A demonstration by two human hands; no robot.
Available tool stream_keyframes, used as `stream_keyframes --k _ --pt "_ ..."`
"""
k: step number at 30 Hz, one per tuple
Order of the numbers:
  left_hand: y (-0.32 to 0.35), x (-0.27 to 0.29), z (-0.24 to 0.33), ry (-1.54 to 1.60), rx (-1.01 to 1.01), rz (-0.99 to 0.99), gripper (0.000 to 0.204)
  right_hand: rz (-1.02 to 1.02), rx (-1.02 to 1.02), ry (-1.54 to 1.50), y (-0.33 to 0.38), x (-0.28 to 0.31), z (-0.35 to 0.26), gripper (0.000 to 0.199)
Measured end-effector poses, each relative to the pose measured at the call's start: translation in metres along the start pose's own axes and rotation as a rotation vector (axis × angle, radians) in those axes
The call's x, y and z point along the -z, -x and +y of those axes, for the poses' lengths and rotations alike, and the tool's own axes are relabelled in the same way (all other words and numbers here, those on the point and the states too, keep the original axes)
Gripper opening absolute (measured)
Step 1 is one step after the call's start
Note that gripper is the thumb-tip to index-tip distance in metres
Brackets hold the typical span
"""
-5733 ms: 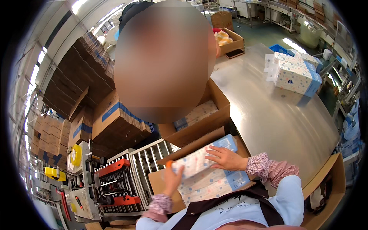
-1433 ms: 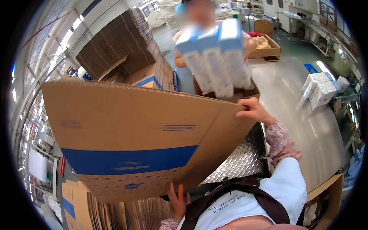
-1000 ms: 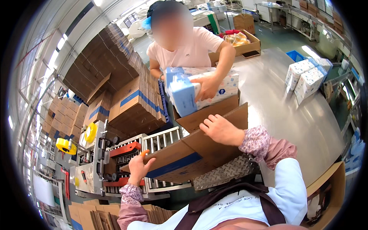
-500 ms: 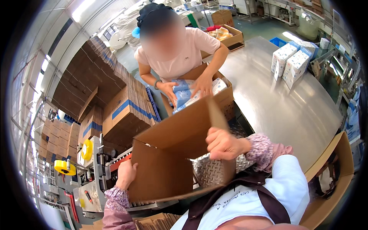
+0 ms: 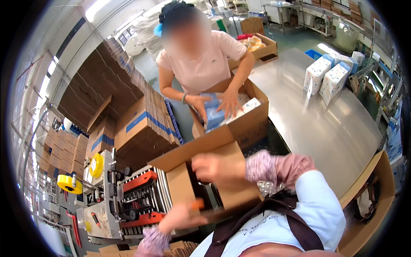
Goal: The person packages blue and white tissue boxes into cardboard containers by hand, working at a metal table in an industrial facility. They take individual packages from a pile, place them into open boxes, fold the cardboard flaps, and move the boxes onto a conveyor system for sealing.
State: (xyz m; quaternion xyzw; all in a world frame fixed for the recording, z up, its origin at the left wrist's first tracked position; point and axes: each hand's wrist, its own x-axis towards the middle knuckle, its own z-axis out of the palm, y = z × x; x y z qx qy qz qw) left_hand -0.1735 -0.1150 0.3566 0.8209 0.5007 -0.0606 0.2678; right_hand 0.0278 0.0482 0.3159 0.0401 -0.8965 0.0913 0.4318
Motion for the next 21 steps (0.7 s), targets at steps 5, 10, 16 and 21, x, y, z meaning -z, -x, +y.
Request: stream_keyframes --k 5,10,16,21 --pt "-0.099 -0.08 -0.049 -0.437 -0.167 0.391 0.062 -0.179 -0.535 0.475 -0.002 0.037 0.036 0.029" --pt "-0.07 -0.043 -0.048 0.08 -0.354 0.769 0.028 -0.296 -0.598 0.498 0.107 -0.021 -0.023 0.051" --pt "-0.164 -0.114 -0.155 0.565 0.461 1.419 0.043 -0.072 -1.048 0.177 0.208 0.096 0.044 0.042" --pt "-0.1 -0.29 -0.241 1.122 0.638 0.51 0.055 0.193 -1.469 0.043 0.307 0.085 0.058 0.046"
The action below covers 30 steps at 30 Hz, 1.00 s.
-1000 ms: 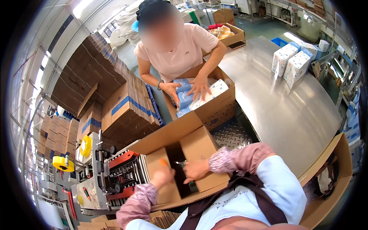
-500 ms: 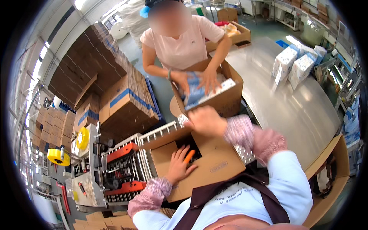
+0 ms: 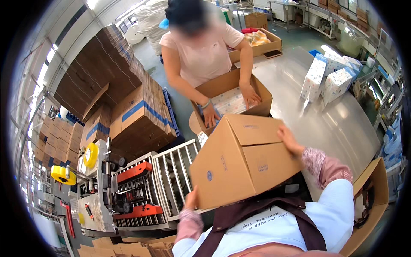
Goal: The person packages blue and white tissue boxes into cardboard containers by hand, working at a metal table in an industrial facility. They take individual packages from a pile, place them into open boxes, fold the cardboard flaps, and move the boxes onto a conveyor system for sealing.
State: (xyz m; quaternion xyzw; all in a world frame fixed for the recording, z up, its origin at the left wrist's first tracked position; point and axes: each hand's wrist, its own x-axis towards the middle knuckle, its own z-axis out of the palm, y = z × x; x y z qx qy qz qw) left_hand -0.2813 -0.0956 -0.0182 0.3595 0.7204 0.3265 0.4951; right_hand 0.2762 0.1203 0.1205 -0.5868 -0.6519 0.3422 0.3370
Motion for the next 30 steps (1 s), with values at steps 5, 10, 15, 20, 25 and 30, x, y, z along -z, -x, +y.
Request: stream_keyframes --k 5,10,15,20,25,30 --pt "0.209 0.085 0.273 0.525 -0.103 -0.137 0.036 -0.454 -0.44 -1.098 0.075 -0.043 -0.039 0.073" --pt "0.195 -0.073 0.363 0.081 -0.121 -0.384 0.03 -0.608 -0.535 -0.888 0.077 -0.027 -0.078 0.081" --pt "0.163 -0.195 0.302 -0.404 -0.413 -0.348 0.032 -0.484 0.207 0.232 0.088 -0.042 -0.192 0.072" --pt "0.149 0.003 0.239 -1.051 -0.551 0.837 0.042 -0.629 -0.014 0.311 0.07 -0.027 -0.17 0.068" --pt "0.136 0.085 0.14 0.291 0.027 0.166 0.029 -0.503 0.115 0.042 0.039 0.005 -0.043 0.068" --pt "0.083 0.021 0.027 -0.809 -0.192 0.767 0.074 -0.386 -0.042 0.634 0.074 -0.071 -0.062 0.09"
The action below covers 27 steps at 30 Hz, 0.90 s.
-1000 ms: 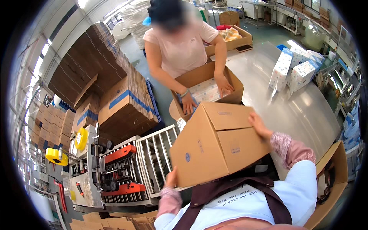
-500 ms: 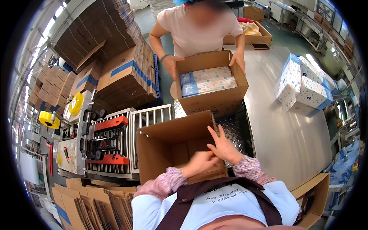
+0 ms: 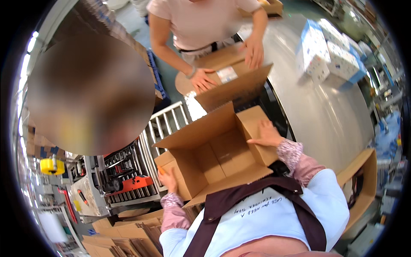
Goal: The person packages blue and white tissue boxes into cardboard containers by hand, working at a metal table in an industrial facility. They take individual packages from a pile, place them into open boxes, fold the cardboard flaps, and move the boxes onto a conveyor system for sealing.
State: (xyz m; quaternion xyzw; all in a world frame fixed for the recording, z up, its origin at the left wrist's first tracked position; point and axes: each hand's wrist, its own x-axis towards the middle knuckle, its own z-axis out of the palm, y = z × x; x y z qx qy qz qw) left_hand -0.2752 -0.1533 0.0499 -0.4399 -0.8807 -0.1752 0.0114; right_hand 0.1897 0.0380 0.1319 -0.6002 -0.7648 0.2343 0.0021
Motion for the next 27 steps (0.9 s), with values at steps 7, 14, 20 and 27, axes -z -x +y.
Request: stream_keyframes --k 7,14,20,27 --pt "0.003 -0.013 0.1 1.272 0.431 -0.768 0.08 -0.308 -0.037 -0.371 0.014 -0.02 0.036 0.088" --pt "0.013 -0.097 0.183 0.73 -0.008 -0.805 0.077 0.804 0.038 0.041 -0.055 0.217 0.115 0.038" --pt "-0.053 0.094 0.371 -0.625 -0.476 -1.489 0.052 0.429 -0.823 0.192 -0.154 0.307 0.239 0.08" --pt "-0.036 0.064 0.646 0.415 -1.054 -0.537 0.07 0.266 0.154 0.162 -0.051 0.293 0.213 0.059"
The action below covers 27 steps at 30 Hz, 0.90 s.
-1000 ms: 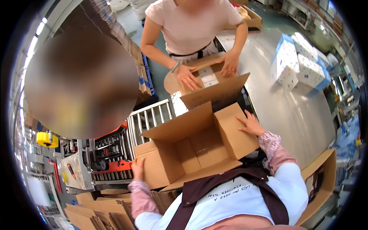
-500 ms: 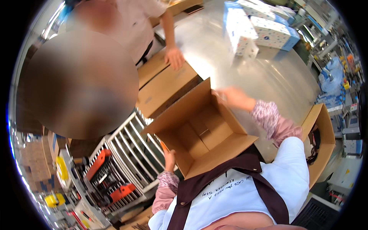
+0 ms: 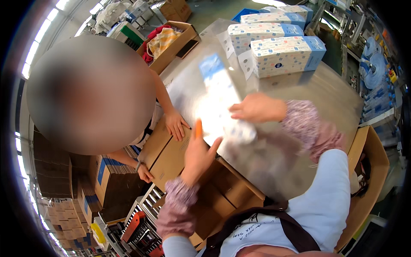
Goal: The person packages blue and white tissue boxes into cardboard containers by hand, working at a metal table in an industrial facility. They take individual packages from a pile, place them into open boxes, fold the cardboard flaps, and move the boxes onto a conveyor system for sealing.
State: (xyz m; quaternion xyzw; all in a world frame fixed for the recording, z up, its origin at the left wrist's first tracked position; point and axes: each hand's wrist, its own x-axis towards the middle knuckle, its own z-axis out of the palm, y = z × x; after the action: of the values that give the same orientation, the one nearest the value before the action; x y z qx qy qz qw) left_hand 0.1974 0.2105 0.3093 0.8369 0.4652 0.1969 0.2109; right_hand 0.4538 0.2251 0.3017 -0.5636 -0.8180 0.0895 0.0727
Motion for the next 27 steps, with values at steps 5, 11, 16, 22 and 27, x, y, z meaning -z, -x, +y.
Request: stream_keyframes --k 5,11,16,22,27 --pt "-0.085 -0.07 0.073 -0.412 0.226 -0.177 0.105 0.015 -0.46 0.336 0.0 0.036 0.205 0.087" --pt "-0.091 -0.032 0.031 0.394 0.468 -0.207 0.109 0.136 -0.671 0.343 -0.027 0.007 0.204 0.104" --pt "0.015 0.009 0.009 1.002 -0.042 0.03 0.111 0.023 -0.529 0.157 0.042 0.016 0.161 0.117" --pt "0.19 0.069 -0.09 0.63 0.002 -0.259 0.084 0.305 -0.652 -0.487 0.135 -0.017 0.149 0.113" --pt "0.28 0.047 -0.129 0.686 0.318 -0.233 0.062 0.29 -0.643 -2.021 0.132 -0.015 0.004 0.037"
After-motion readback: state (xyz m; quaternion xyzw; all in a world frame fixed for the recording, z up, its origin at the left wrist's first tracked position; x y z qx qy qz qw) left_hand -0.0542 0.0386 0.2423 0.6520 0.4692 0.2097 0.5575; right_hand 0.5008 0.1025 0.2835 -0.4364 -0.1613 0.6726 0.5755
